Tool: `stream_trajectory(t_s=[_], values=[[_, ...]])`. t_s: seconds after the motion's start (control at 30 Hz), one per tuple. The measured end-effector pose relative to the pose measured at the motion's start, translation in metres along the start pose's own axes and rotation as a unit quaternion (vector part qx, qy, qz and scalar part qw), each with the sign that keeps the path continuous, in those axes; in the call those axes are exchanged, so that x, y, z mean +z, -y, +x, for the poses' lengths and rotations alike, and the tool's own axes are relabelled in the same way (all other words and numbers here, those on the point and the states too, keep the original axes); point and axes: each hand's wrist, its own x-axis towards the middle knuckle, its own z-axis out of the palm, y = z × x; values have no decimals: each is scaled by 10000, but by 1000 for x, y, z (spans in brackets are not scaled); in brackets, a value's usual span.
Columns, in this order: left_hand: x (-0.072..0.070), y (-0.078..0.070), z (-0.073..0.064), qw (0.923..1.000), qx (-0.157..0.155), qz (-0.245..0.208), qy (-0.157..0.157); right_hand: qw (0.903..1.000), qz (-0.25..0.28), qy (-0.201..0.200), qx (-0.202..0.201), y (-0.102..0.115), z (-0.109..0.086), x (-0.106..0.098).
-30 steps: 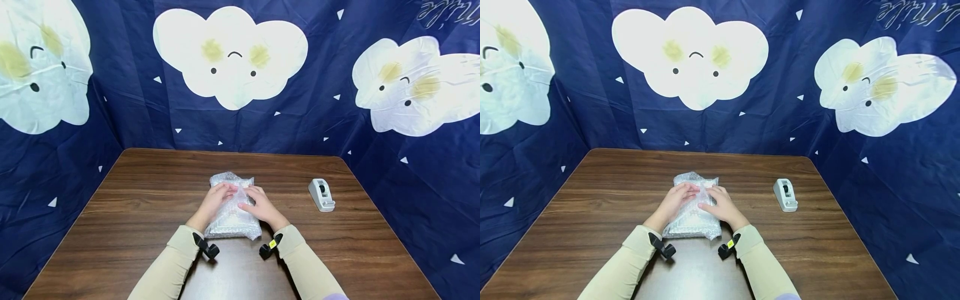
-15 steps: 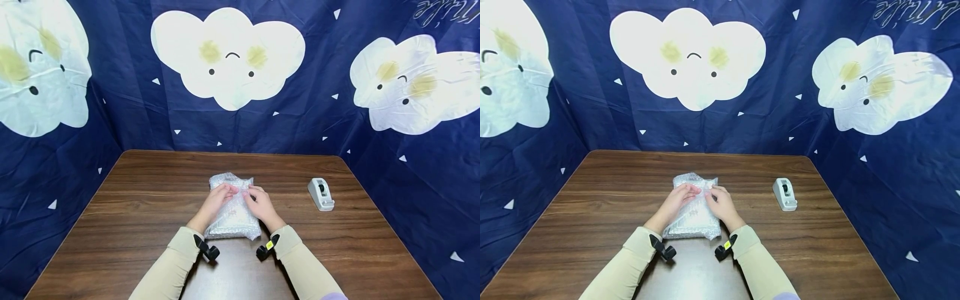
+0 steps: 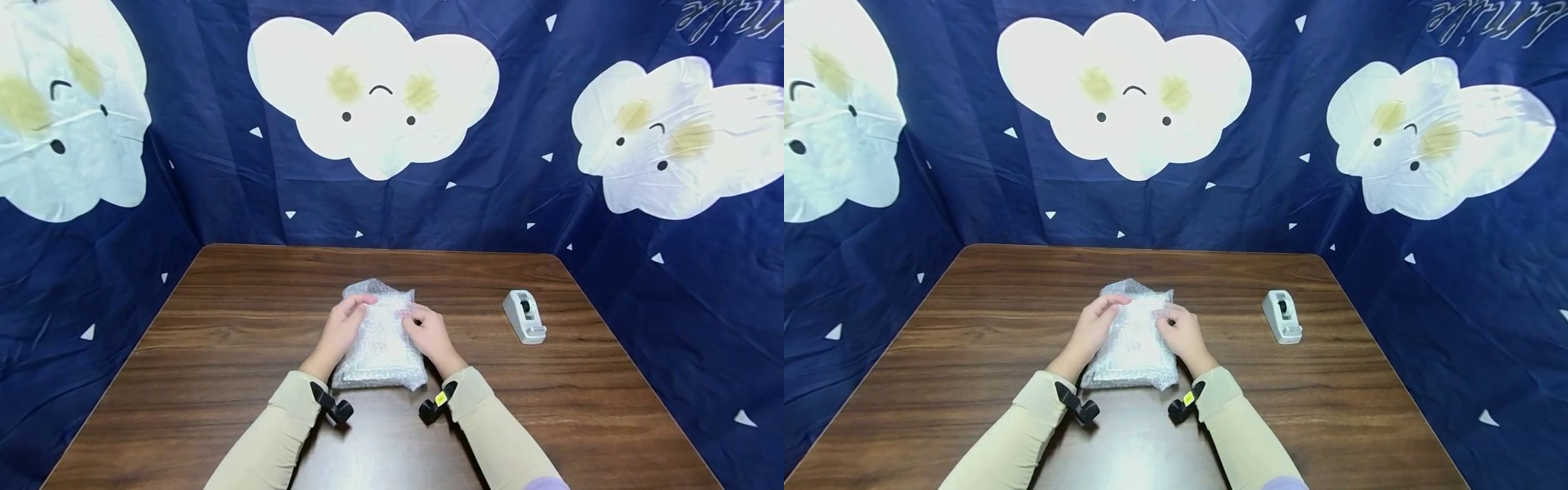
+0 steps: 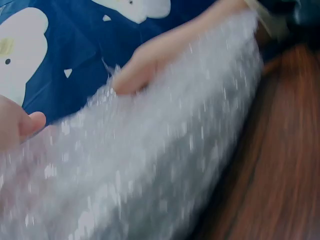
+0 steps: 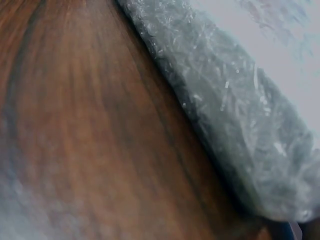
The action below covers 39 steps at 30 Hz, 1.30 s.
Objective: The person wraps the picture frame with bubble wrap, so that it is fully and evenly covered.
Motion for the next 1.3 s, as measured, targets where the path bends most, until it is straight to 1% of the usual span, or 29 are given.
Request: stream_trajectory(t_s=[0.03, 0.1, 0.13, 0.2, 0.23, 0.3, 0.37, 0.43, 0.5, 0.63, 0.73, 0.87, 1.03, 1.23, 1.3], values=[[-3, 3, 0, 9988, 169, 461, -14, 10000, 8, -12, -7, 0, 0, 0], [-9, 7, 1, 9912, 409, 1259, 59, 10000, 28, -55, 21, 0, -2, 0], [-12, 10, 1, 9853, 515, 1621, 136, 10000, 46, -76, 31, 0, -2, 0], [-17, 15, 1, 9709, 718, 2260, 346, 9999, 52, -103, 54, 0, -3, -1], [-19, 16, 1, 9634, 769, 2525, 457, 9999, 42, -111, 76, 0, -4, -1], [-22, 20, 0, 9496, 739, 2971, 670, 9999, 15, -121, 75, -1, -5, -2], [-24, 22, -1, 9389, 649, 3263, 881, 9999, -20, -134, 82, -2, -6, -2], [-23, 23, -3, 9323, 506, 3408, 1100, 9998, -7, -187, 103, -4, -7, -2], [-23, 24, -4, 9261, 387, 3539, 1246, 9997, 72, -207, 81, -5, -7, -2], [-24, 25, -5, 9124, 278, 3868, 1311, 9993, 338, -185, -18, -6, -6, 0], [-25, 25, -6, 9003, 233, 4123, 1373, 9985, 509, -202, -42, -6, -4, 0], [-25, 22, -6, 8935, 122, 4227, 1512, 9973, 687, -249, 35, -7, -1, 0], [-26, 18, -4, 8905, -8, 4264, 1586, 9959, 856, -269, 98, -6, 0, 0], [-25, 17, -3, 8840, -80, 4366, 1671, 9913, 1184, -463, 343, -6, 0, 1], [-25, 18, -2, 8822, -109, 4395, 1688, 9905, 1182, -560, 434, -7, 0, 1]])
